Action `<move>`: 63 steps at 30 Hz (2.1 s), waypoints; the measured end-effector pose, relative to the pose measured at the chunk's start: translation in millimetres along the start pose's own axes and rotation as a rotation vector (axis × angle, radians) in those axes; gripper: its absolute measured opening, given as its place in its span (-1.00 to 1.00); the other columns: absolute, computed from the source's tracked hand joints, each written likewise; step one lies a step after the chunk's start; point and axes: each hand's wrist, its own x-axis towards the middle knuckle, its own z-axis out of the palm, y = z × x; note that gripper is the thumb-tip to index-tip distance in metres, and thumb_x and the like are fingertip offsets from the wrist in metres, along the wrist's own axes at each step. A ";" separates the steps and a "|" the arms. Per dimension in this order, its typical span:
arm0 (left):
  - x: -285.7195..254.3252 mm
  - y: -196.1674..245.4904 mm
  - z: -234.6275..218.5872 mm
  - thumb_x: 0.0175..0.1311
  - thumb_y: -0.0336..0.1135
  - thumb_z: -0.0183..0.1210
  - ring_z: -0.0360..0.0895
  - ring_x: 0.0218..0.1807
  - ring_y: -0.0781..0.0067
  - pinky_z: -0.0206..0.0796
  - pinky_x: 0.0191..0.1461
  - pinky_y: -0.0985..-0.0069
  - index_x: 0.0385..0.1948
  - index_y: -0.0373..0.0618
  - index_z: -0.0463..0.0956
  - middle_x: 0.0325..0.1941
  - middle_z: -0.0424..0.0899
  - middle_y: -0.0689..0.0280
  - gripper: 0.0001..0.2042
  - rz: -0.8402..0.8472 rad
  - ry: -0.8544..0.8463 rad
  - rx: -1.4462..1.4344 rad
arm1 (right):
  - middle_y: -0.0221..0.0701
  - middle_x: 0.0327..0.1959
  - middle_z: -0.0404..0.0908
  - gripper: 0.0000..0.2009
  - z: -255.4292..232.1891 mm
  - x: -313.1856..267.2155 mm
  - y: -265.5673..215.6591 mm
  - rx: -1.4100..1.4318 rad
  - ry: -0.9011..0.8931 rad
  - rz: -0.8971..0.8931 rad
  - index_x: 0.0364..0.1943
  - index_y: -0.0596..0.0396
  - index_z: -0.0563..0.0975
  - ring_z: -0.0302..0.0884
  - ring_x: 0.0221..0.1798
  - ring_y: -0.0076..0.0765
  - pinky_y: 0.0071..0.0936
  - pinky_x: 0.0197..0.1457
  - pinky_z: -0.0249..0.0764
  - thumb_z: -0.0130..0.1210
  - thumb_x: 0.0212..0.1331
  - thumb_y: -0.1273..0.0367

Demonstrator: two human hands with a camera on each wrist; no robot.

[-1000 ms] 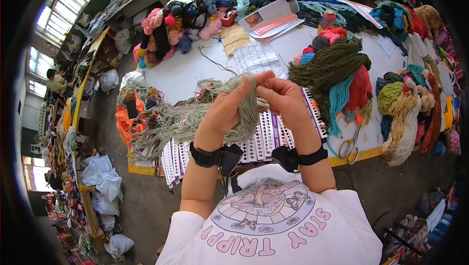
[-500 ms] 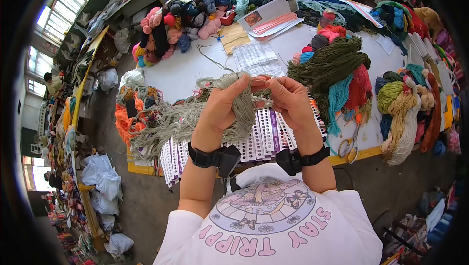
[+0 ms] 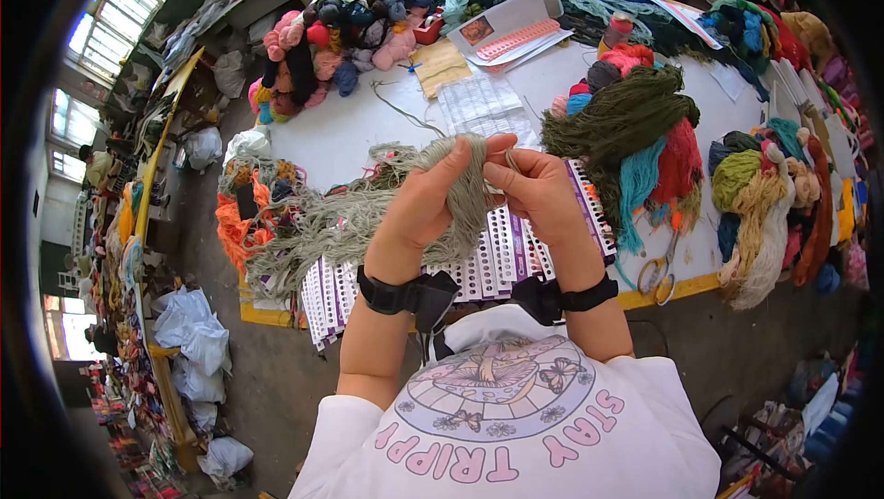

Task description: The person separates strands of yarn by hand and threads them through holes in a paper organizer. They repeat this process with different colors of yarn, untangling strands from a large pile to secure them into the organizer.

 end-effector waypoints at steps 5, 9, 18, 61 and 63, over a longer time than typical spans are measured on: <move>-1.4 2.9 7.2 0.26 -0.11 -0.13 0.45 -0.12 0.44 0.37 -0.11 0.49 -0.06 -0.32 0.35 -0.08 0.46 0.20 -0.58 0.031 0.081 -0.025 | -0.50 -0.49 0.51 -0.88 -9.1 4.4 11.8 0.063 0.026 -0.024 -0.42 0.19 0.52 0.11 -0.75 -0.84 -0.85 -0.73 0.05 0.10 0.02 0.40; -2.5 7.4 4.6 0.23 -0.18 -0.06 0.46 -0.13 0.46 0.40 -0.16 0.50 -0.10 -0.33 0.37 -0.11 0.49 0.20 -0.63 0.029 0.178 -0.075 | -0.48 -0.45 0.55 -0.88 -17.1 5.1 12.9 0.211 0.011 -0.042 -0.41 0.18 0.53 0.11 -0.76 -0.84 -0.85 -0.73 0.03 0.12 0.00 0.41; 4.5 -1.6 -5.0 0.12 -0.29 0.10 0.45 -0.20 0.53 0.37 -0.31 0.58 -0.25 -0.30 0.48 -0.22 0.54 0.26 -0.74 0.021 0.253 0.000 | -0.52 -0.55 0.52 -0.86 -15.2 5.8 17.4 0.258 0.001 -0.076 -0.36 0.19 0.53 0.08 -0.75 -0.85 -0.86 -0.73 -0.01 0.10 0.01 0.42; 130.7 -219.9 -75.3 0.14 -0.31 0.05 0.19 -0.63 0.77 0.10 -0.57 0.75 -0.13 -0.19 0.44 -0.57 0.37 0.53 -0.73 -0.387 0.402 -0.081 | -0.66 -0.71 0.16 -0.58 -245.6 41.3 149.6 0.124 0.163 0.315 -0.22 -0.03 0.37 -0.05 -0.78 -0.80 -0.78 -0.72 0.11 -0.25 0.16 -0.06; 149.7 -240.0 -71.5 0.11 -0.32 0.09 0.16 -0.68 0.75 0.05 -0.59 0.71 -0.17 -0.20 0.47 -0.69 0.32 0.51 -0.74 -0.422 0.320 0.126 | -0.66 -0.71 0.18 -0.58 -250.4 47.8 162.5 0.391 0.124 0.340 -0.21 -0.04 0.37 -0.06 -0.78 -0.80 -0.79 -0.73 0.08 -0.26 0.16 -0.06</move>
